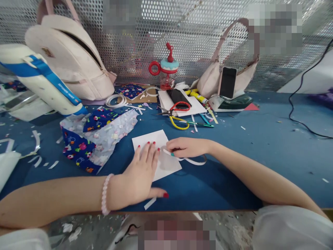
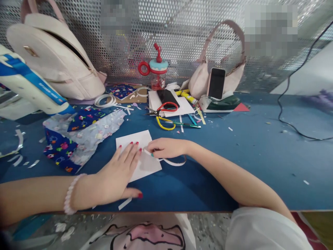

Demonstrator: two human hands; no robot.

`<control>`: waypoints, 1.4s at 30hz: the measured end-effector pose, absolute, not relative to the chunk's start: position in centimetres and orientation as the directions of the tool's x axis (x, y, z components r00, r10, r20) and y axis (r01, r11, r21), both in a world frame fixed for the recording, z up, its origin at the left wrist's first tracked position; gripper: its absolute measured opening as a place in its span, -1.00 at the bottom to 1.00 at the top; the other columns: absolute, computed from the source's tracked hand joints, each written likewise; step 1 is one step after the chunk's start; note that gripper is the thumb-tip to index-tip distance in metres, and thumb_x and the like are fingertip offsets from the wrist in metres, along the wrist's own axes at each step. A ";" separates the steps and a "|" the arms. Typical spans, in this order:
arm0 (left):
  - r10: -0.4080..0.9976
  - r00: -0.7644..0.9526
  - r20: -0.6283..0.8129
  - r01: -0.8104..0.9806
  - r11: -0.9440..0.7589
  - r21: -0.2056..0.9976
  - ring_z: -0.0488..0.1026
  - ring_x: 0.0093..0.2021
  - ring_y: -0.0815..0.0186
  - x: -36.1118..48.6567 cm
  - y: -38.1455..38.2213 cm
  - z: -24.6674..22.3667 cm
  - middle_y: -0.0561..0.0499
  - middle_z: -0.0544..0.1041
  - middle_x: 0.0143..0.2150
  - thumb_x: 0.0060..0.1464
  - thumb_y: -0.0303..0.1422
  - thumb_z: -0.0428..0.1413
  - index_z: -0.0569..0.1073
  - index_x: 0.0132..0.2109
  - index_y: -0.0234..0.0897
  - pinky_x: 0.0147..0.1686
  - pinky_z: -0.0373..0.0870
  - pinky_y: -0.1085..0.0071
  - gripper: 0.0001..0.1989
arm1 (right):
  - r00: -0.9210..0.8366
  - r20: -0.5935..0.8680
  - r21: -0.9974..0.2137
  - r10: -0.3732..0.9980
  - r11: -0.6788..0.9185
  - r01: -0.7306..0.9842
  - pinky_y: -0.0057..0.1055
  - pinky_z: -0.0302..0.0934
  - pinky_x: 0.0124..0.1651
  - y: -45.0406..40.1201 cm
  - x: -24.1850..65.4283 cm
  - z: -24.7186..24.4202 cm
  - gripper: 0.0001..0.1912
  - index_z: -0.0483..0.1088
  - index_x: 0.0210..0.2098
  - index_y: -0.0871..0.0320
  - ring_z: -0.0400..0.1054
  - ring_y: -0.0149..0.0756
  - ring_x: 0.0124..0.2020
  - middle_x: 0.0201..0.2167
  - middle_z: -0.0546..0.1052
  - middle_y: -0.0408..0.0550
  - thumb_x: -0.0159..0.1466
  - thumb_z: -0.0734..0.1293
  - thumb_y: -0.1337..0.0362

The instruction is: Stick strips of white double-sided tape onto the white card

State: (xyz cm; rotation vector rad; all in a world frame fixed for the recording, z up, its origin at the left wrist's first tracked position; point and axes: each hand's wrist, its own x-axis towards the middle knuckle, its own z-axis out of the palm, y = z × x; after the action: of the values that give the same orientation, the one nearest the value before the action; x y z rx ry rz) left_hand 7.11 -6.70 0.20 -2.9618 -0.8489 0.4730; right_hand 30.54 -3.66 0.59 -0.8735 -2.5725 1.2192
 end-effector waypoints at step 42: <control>0.668 0.728 -0.154 0.617 -0.737 -0.277 0.10 0.31 -0.31 5.9 -1.2 3.6 -0.51 0.15 0.33 0.12 -0.04 0.16 0.08 0.37 -0.44 0.13 0.22 -0.19 -0.15 | -0.793 -0.135 -0.809 0.595 0.396 0.435 -0.41 0.00 -0.28 -3.0 31.2 0.1 -0.94 0.17 -0.45 0.14 0.10 -0.39 -0.38 -0.45 0.21 -0.19 0.16 0.13 0.35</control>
State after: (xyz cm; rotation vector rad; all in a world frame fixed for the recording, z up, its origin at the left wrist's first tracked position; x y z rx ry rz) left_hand 5.89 -1.22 3.61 -2.7246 -1.0255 0.3608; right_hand 31.22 -3.00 0.06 -0.9221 -2.4728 1.3519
